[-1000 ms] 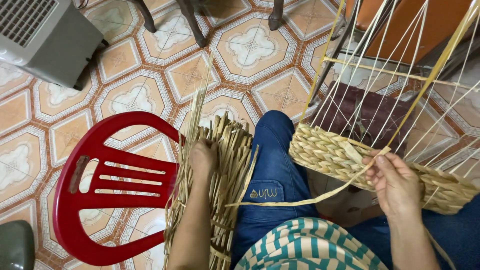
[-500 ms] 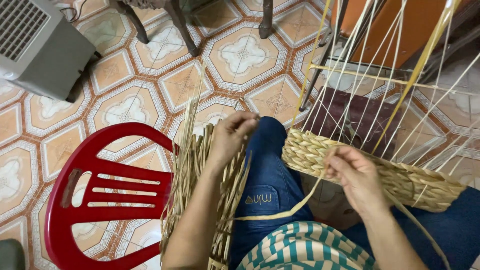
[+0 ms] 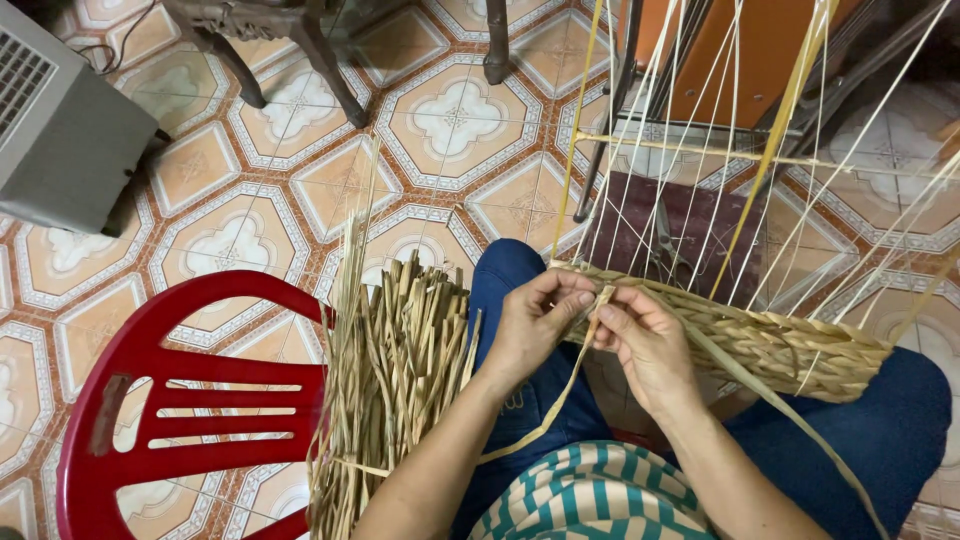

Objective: Weaving dried plant fibers around a wooden frame to create a basket base or mat.

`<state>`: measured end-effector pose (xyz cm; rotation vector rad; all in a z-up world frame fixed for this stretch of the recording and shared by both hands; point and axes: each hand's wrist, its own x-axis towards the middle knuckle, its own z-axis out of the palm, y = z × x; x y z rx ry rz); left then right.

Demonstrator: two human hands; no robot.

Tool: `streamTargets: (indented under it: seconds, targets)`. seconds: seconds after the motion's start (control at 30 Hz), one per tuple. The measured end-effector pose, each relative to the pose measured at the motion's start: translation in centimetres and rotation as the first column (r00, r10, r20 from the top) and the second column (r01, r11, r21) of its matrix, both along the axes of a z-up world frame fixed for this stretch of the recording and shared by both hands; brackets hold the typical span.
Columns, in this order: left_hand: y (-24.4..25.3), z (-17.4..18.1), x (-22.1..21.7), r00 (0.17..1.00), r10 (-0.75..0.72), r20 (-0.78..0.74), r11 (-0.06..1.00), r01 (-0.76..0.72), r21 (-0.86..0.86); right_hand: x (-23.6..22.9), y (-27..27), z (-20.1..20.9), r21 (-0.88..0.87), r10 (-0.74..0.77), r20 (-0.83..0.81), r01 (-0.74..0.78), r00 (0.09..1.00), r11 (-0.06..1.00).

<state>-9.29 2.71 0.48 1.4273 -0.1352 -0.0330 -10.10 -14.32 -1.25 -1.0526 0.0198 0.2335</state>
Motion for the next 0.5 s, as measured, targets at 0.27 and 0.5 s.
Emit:
streamTargets:
  seconds: [0.27, 0.5]
  targets:
    - [-0.8, 3.2, -2.0, 1.000, -0.023, 0.017, 0.991, 0.021, 0.129, 0.5, -0.4, 0.3, -0.038, -0.085, 0.061, 0.087, 0.995, 0.995]
    - [1.0, 1.7, -4.2, 0.810, -0.389, -0.438, 0.796, 0.535, 0.282, 2.1, -7.4, 4.0, 0.206, -0.289, -0.084, 0.301, 0.953, 0.931]
